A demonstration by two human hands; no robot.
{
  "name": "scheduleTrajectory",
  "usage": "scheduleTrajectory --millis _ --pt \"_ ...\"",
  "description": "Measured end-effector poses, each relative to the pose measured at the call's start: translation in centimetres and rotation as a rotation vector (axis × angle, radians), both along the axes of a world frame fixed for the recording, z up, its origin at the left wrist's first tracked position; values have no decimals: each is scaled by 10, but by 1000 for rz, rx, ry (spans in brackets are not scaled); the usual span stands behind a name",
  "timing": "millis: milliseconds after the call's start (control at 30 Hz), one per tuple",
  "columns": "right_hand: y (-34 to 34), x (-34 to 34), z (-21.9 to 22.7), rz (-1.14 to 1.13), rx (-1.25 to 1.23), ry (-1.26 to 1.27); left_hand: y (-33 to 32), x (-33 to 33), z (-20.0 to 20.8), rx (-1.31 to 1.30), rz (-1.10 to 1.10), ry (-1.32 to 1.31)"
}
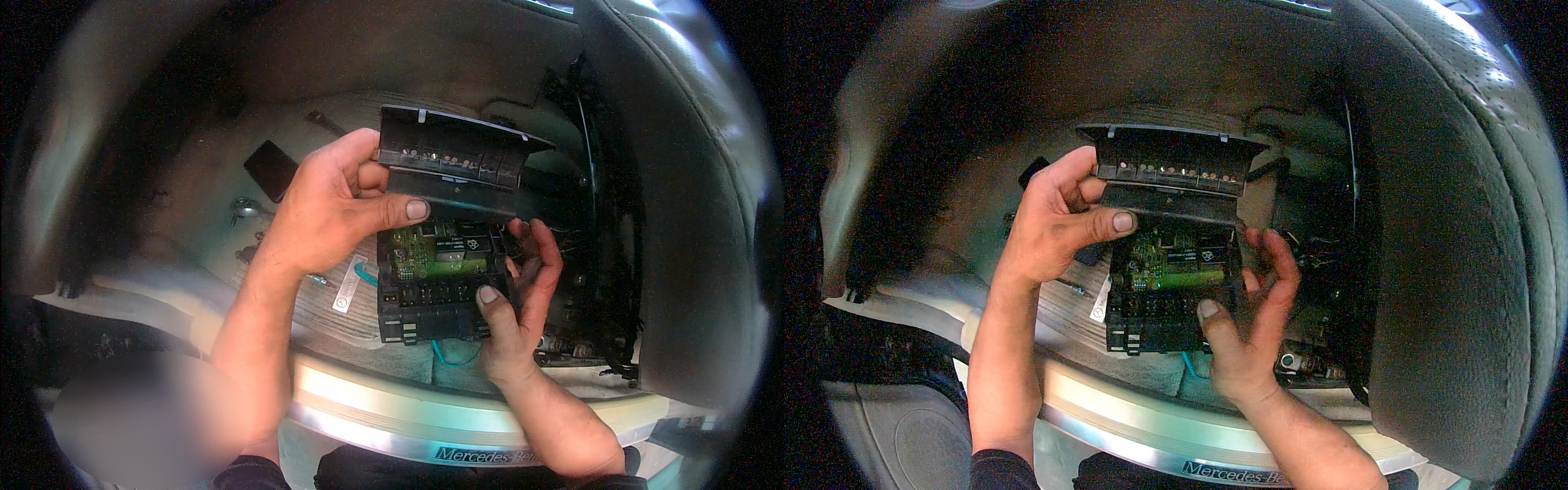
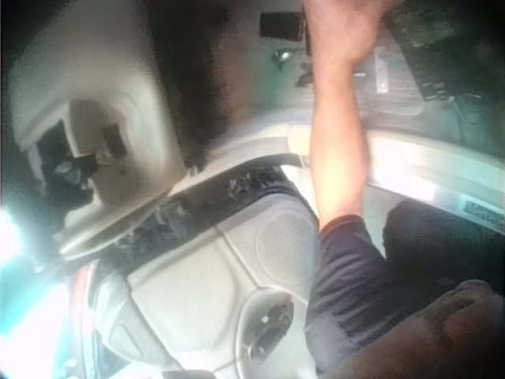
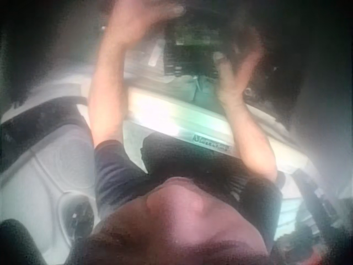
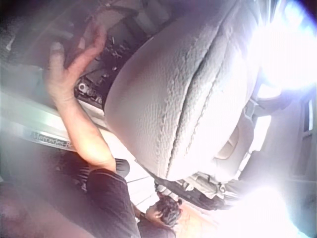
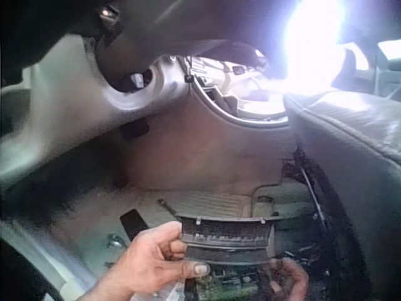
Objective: The person disassembles a car electronic control unit, removes the casing to expose the circuit board, and then reassembles the unit using a screwdriver. The task involves handling the electronic module, its casing, and a screwdriver inside the vehicle.
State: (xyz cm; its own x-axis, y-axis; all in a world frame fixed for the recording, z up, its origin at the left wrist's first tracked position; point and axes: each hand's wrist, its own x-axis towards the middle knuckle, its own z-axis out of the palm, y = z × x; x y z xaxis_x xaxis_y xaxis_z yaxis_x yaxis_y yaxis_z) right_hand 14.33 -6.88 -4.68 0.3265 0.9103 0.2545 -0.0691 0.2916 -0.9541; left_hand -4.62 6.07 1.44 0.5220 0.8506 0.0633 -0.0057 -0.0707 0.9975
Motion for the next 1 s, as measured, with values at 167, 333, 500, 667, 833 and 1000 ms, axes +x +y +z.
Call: scheduleTrajectory --millis 167,333,500,667,833,1000 --pt "0 -1 0 -2 23 -5 2 -2 -2 3 -1 6" --pt "1 -3 1 -17 19 -14 5 -3 -3 -48 -22 -67" --pt "0 -2 -3 -35 37 -71 5 -7 -3 -32 -26 -42" --pt "-1 0 -5 -39 61 -239 1 -4 4 -53 -32 -90" --pt "-2 3 -10 -42 82 -293 -1 -5 8 -70 -29 -78" --pt "-3 4 -11 -37 94 -318 1 -6 6 10 -66 -126"
